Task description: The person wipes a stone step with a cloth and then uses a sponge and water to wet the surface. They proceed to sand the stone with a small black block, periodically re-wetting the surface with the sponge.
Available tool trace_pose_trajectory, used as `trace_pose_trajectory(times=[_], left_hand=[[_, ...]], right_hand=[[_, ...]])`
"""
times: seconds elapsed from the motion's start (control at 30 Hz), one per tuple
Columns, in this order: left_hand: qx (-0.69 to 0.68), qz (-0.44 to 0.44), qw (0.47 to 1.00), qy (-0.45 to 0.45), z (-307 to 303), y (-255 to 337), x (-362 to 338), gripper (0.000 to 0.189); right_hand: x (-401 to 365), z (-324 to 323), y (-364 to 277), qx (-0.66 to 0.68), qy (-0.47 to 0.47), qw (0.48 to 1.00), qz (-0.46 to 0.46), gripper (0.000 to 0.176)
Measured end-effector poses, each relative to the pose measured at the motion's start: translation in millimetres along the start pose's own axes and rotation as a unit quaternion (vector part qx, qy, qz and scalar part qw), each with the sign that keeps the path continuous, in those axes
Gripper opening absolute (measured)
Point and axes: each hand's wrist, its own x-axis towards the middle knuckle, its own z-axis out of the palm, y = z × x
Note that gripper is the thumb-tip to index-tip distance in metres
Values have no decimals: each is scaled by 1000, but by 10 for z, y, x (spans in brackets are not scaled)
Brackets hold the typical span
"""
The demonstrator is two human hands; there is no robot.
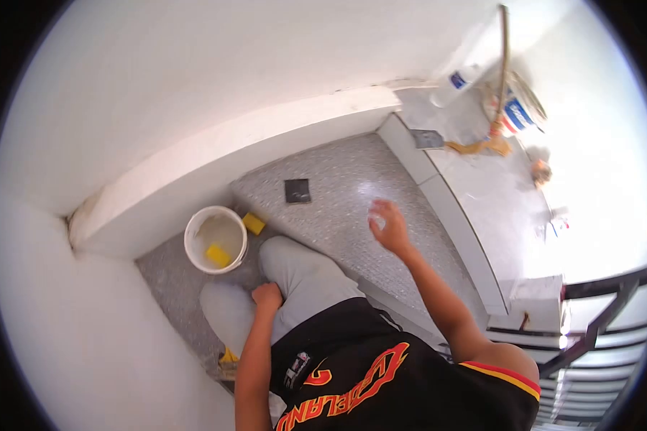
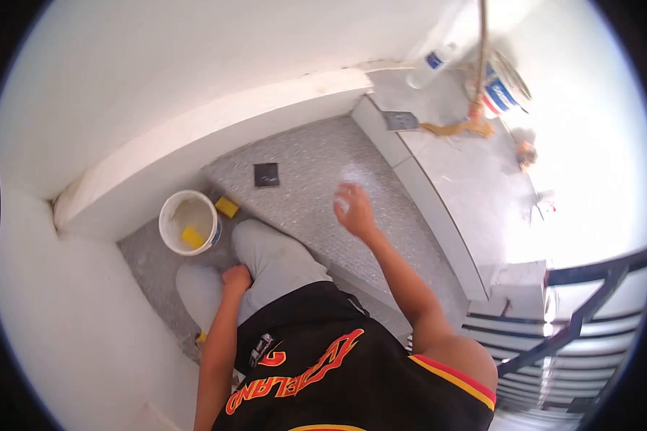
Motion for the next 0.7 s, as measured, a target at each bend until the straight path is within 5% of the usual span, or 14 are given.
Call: trace_pose_trajectory(times=[0.07,0.2,0.37,0.57,0.63,0.7], left_hand=[[54,-39,982,-175,126,-6,349,40],[110,-27,940,-323,135,-74,497,39],[153,48,947,-277,698,-168,690,41],[81,199,966,-146,1246,-530,949,43],[18,187,977,-103,1206,-614,847,44],[-84,66,992,-73,558,-369,343,43]], right_hand=[[-432,-142,-83,3,-2,999,35,18],[-1035,-424,-96,-5,-16,997,74,18],[-899,-442,436,-30,42,982,181,25],[453,-393,922,-201,133,951,194,50],[860,-355,1099,-235,147,941,196,54],[1189,-349,1204,-267,157,929,201,58]])
